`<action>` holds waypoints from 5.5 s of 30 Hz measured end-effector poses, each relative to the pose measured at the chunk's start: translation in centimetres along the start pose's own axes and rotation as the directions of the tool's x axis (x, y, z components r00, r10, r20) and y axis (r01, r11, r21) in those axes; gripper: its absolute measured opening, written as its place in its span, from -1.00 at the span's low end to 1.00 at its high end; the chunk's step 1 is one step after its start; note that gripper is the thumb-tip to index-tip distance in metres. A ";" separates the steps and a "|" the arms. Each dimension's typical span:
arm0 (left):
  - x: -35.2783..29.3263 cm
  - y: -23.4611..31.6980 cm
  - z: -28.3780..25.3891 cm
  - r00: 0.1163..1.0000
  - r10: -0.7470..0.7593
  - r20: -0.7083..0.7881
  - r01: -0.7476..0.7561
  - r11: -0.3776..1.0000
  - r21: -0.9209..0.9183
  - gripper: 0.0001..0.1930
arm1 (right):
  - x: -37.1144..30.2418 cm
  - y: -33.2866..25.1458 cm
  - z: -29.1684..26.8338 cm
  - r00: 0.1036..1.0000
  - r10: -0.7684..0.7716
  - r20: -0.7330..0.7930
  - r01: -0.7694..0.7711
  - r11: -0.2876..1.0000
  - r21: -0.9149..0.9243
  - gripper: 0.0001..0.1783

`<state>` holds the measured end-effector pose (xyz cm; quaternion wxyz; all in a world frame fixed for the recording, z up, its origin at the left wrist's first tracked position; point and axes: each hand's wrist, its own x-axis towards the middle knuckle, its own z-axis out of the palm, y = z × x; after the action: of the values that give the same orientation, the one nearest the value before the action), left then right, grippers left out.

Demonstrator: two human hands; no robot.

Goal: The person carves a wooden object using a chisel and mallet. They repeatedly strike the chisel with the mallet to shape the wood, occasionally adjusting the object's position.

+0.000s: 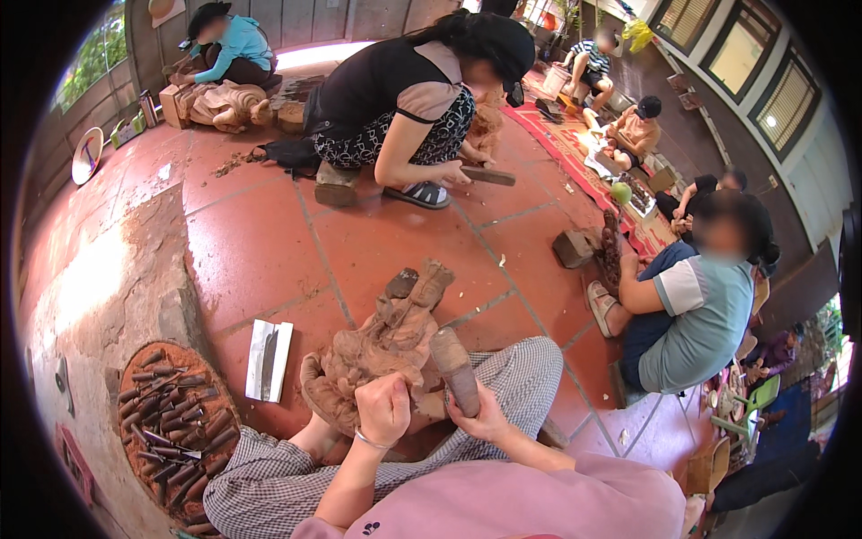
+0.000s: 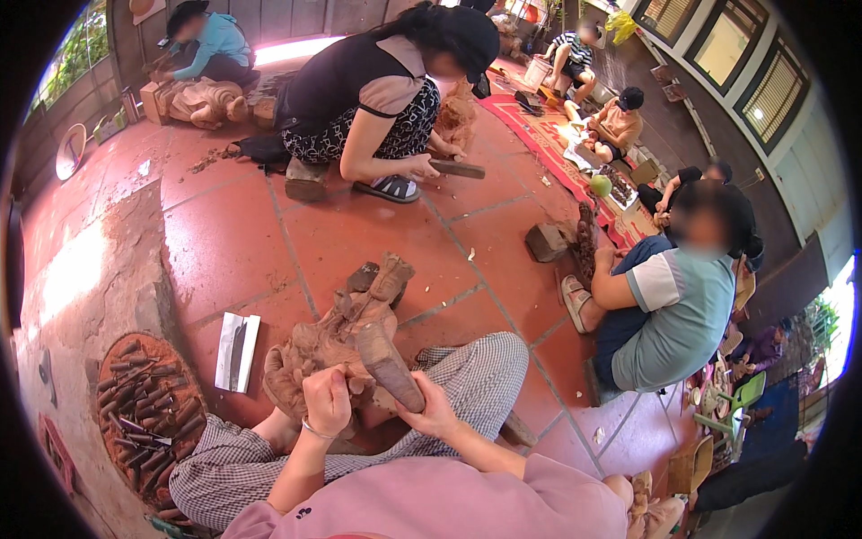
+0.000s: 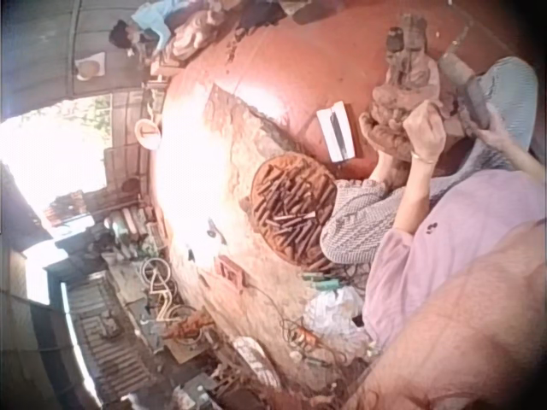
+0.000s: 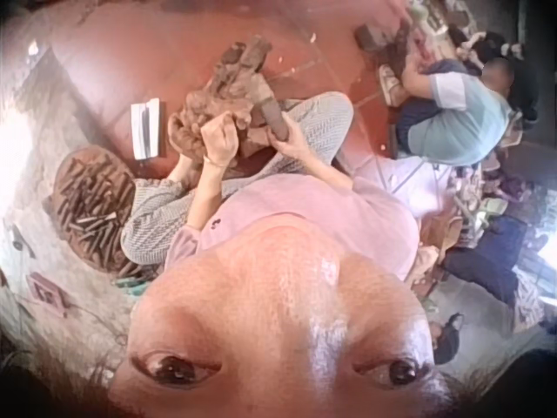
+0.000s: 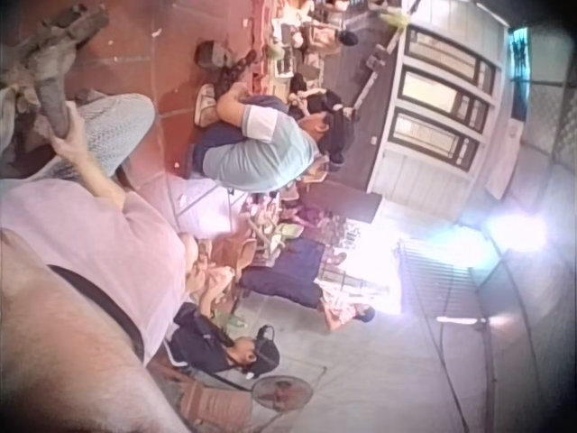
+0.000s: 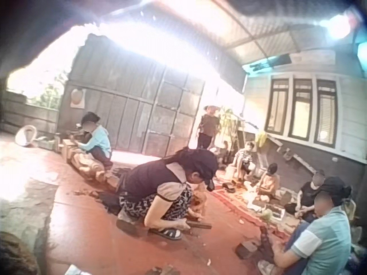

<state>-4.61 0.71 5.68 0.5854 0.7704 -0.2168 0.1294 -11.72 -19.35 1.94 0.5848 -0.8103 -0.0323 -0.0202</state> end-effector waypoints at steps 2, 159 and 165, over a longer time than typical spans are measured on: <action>0.0 0.0 0.1 1.000 0.006 -0.001 -0.006 1.000 0.000 -0.57 | 0.1 -0.2 0.0 1.000 -0.017 -0.006 0.017 1.000 -0.015 -0.60; 1.8 -4.8 2.2 0.953 0.012 -0.303 0.036 0.988 0.151 -0.60 | 5.7 -1.6 -0.6 0.948 0.317 0.022 -0.308 0.899 0.313 -0.57; 1.4 -5.0 1.6 0.941 0.048 -0.336 -0.013 0.994 0.106 -0.65 | 5.9 -1.1 -0.8 1.000 -0.009 -0.011 0.010 0.997 0.077 -0.54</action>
<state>-1.04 0.04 1.60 0.5714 0.7624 -0.1180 0.2798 -5.89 -19.63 3.64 0.6157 -0.7869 -0.0335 -0.0260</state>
